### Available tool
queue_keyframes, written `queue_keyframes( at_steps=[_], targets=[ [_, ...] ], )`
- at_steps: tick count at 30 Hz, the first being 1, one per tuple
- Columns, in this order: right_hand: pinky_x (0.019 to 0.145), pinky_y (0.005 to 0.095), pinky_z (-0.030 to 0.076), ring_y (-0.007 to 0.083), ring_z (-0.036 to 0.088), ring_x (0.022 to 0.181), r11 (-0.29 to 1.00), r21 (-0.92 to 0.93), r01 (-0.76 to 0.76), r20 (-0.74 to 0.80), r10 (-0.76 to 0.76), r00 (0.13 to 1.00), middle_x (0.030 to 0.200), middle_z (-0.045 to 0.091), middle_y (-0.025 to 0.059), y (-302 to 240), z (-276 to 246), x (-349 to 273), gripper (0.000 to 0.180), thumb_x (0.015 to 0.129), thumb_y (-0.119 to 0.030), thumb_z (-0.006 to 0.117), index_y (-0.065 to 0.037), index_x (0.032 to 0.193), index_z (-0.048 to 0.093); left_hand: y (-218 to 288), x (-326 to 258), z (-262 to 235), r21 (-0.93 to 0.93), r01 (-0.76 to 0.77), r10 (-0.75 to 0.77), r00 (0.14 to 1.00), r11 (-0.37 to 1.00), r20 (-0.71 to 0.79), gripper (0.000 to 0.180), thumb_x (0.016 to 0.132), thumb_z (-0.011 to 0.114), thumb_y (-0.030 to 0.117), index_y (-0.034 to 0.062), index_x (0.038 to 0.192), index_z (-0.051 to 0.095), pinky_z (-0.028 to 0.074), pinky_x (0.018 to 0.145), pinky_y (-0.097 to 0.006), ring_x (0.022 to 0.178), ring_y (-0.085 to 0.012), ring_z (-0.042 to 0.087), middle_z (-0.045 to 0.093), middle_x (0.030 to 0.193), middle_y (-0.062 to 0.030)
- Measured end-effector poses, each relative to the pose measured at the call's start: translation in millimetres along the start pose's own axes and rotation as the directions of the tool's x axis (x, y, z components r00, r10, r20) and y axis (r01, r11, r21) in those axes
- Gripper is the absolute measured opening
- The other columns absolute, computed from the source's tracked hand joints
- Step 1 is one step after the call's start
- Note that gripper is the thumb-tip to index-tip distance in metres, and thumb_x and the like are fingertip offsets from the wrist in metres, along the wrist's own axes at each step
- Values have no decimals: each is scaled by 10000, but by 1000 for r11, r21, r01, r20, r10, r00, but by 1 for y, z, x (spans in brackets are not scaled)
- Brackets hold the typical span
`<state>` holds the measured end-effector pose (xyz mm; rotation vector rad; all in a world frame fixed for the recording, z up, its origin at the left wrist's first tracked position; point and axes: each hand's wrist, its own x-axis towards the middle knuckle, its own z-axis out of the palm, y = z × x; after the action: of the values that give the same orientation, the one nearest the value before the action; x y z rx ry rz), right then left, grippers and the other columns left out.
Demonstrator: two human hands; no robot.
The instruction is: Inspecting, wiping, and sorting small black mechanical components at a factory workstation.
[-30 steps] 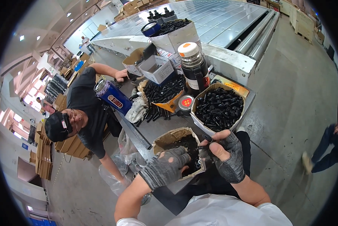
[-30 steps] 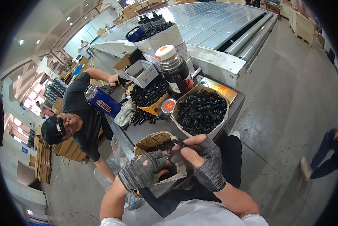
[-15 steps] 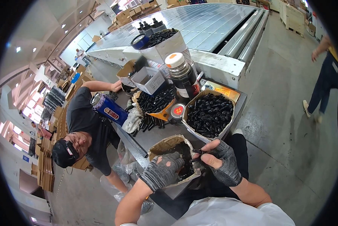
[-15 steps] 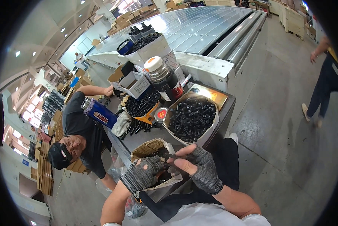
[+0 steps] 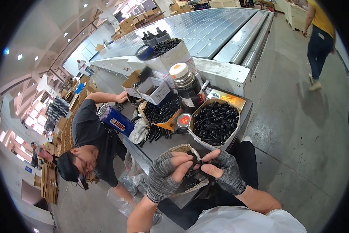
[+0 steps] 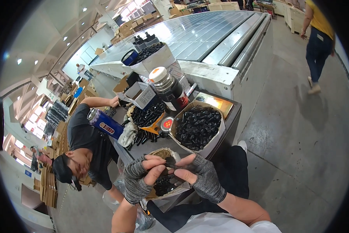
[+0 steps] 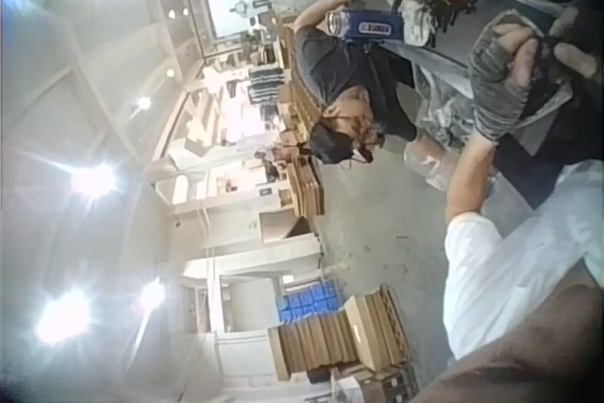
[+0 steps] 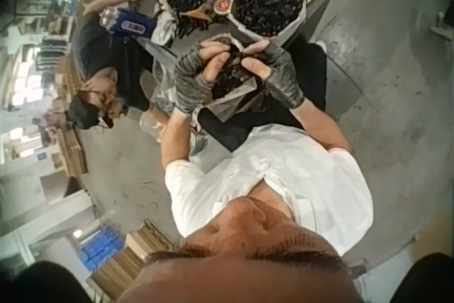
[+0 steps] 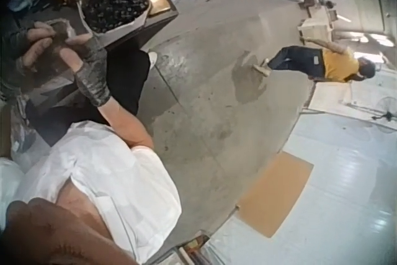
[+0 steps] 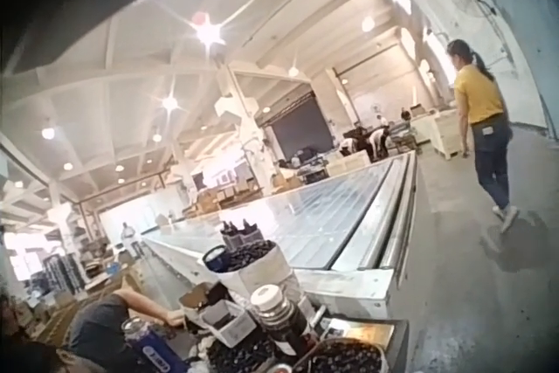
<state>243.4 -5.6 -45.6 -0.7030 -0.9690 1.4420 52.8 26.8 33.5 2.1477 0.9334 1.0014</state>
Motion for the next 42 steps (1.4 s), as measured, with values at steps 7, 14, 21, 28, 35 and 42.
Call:
queue_keyframes(
  at_steps=[7, 14, 21, 28, 35, 42],
  targets=[
    [822, 288, 540, 124, 662, 894, 997, -59, 51, -98, -56, 994, 967, 710, 83, -3, -3, -3, 218, 903, -126, 742, 8, 1042, 641, 6, 3, 6, -124, 109, -109, 994, 986, 0, 139, 884, 721, 74, -2, 1001, 730, 531, 832, -330, 905, -207, 677, 722, 973, -132],
    [868, 293, 508, 124, 630, 916, 1000, -7, -3, -50, 3, 999, 955, 690, 57, -3, -8, -5, 208, 902, -152, 744, -9, 1020, 649, 1, 4, 10, -283, 345, -340, 938, 895, 70, 155, 853, 753, 46, 0, 999, 723, 521, 839, -317, 914, -185, 662, 711, 976, -95],
    [877, 285, 506, 122, 622, 947, 1000, -12, 3, -8, -3, 1000, 985, 686, 52, -2, -11, -7, 251, 899, -151, 746, -4, 1081, 656, 7, 13, 8, -150, 144, -123, 983, 978, 139, 190, 833, 758, 58, 25, 1014, 710, 523, 773, -335, 859, -220, 665, 688, 913, -99],
    [858, 269, 525, 133, 662, 962, 972, -206, 110, -54, -123, 991, 1060, 711, 75, 2, -12, -9, 280, 935, -136, 699, -25, 1191, 685, 12, 6, 23, 178, -26, 15, 998, 984, 64, 246, 835, 742, 20, 52, 1066, 665, 532, 730, -345, 831, -262, 670, 662, 911, -115],
    [878, 290, 524, 157, 651, 990, 988, 3, 156, -93, -155, 983, 1077, 686, 98, 13, -7, -11, 253, 890, -54, 737, -17, 1122, 641, 18, 4, 34, 138, 45, -49, 998, 989, 31, 216, 846, 714, -14, 57, 1039, 647, 538, 731, -355, 845, -268, 669, 659, 914, -115],
    [935, 319, 510, 179, 641, 1041, 982, 98, 162, -51, -157, 986, 1099, 662, 124, 13, -12, -11, 251, 865, -15, 744, -1, 1076, 608, 19, 11, 27, 108, 26, -42, 989, 994, 143, 211, 859, 706, 0, 55, 1056, 652, 542, 771, -350, 882, -261, 673, 661, 946, -111]
  ],
)
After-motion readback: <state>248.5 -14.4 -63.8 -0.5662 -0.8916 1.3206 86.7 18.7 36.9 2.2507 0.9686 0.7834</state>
